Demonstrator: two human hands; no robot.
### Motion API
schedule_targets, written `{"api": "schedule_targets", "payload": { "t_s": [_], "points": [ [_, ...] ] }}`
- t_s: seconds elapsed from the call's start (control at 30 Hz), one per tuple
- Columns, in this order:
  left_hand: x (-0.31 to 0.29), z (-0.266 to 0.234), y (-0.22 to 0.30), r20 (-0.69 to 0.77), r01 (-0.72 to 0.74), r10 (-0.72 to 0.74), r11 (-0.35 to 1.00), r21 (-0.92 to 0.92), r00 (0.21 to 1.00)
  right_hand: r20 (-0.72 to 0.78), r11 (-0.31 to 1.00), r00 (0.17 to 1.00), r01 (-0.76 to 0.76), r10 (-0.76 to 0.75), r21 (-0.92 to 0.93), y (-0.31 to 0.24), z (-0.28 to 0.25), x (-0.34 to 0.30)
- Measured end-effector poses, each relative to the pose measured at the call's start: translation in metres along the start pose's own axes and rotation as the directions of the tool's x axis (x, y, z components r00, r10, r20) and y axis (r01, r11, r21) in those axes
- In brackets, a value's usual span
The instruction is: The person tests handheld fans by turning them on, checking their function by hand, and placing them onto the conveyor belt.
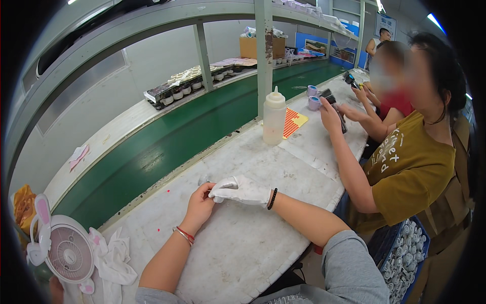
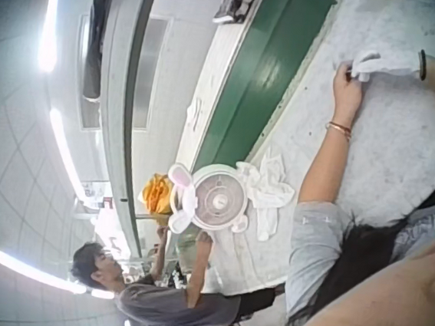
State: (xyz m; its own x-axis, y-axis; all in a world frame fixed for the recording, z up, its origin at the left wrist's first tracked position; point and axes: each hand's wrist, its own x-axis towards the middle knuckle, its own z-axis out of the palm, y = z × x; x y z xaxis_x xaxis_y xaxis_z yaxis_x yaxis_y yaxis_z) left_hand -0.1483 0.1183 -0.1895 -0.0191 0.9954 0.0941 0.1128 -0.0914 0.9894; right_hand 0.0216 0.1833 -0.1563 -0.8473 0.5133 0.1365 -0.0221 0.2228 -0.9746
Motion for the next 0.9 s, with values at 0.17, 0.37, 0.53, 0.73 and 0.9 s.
{"api": "schedule_targets", "payload": {
  "t_s": [0.17,0.37,0.53,0.73,0.9],
  "points": [
    [-0.0012,0.0014,0.0023,-0.007,0.003,-0.003,1.0,0.002,1.0,0.0,1.0,1.0,-0.015,0.015,0.01,0.0031,-0.0001,0.0008],
    [-0.0014,0.0012,0.0026,-0.004,0.007,-0.007,1.0,0.013,1.0,-0.007,1.0,1.0,0.001,-0.001,0.018,0.0027,0.0012,0.0004],
    [-0.0005,0.0005,0.0007,0.012,-0.002,0.002,1.0,-0.001,1.0,-0.015,1.0,1.0,-0.011,0.012,0.025,0.0028,0.0012,0.0],
    [-0.0006,0.0005,0.0002,0.005,-0.007,0.007,1.0,0.006,1.0,-0.004,0.998,1.0,-0.004,0.004,0.061,0.003,0.0012,0.0013],
    [-0.0004,0.0011,0.0012,0.001,-0.006,0.006,1.0,0.007,1.0,-0.007,0.999,1.0,-0.002,0.003,0.052,0.004,0.0009,0.0013]
  ]
}}
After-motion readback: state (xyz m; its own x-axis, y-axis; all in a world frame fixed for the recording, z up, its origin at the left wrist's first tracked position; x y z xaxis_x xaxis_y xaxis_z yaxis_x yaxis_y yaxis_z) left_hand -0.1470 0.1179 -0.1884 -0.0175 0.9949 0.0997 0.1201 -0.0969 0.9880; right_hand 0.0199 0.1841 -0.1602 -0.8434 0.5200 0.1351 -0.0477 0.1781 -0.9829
